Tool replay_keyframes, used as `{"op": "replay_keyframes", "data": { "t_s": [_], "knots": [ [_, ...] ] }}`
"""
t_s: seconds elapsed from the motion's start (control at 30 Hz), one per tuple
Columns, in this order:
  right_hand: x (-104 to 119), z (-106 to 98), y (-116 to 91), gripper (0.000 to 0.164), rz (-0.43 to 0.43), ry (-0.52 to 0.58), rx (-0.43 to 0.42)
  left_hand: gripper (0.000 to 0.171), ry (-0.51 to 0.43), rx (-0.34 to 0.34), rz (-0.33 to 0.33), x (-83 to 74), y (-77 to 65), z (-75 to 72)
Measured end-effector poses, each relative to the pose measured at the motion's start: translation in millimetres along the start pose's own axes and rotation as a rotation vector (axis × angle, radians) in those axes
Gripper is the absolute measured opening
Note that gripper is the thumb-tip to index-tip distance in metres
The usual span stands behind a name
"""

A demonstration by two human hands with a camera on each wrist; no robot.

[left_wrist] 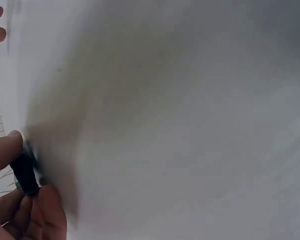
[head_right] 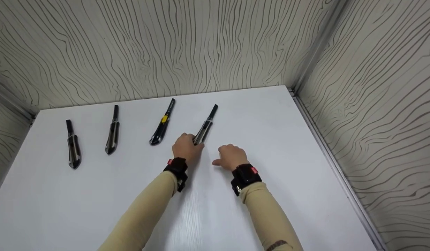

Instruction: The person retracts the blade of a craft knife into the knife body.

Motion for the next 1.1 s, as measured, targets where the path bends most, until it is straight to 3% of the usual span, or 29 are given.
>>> {"op": "replay_keyframes", "data": {
  "t_s": [0.2,0.67,1.1],
  "knots": [
    [9.8,2.6,-2.9,0.051,-0.014,-0.012,-0.009,0.028,-0.101,0.006,-0.006,12.4,-9.1,-11.1],
    [30.9,-22.4,0.8,0.054,-0.054,-0.070,-0.050,0.038,-0.110,-0.077,0.011,23.0,-30.2,-49.2],
    [46.3,-32.5,4.1,0.055,-0.035,-0.087,-0.089,0.043,-0.148,-0.128,0.026,28.8,-75.6,-60.7]
  ]
}}
Point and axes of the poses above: each hand's wrist, its own y-axis towards the middle knuckle, its own z-axis out of the palm, x = y × z, the point moved 2 cm from there along y, towards the middle knuckle, and after that the axes turned 8 degrees about -y, right-handed, at the moved point
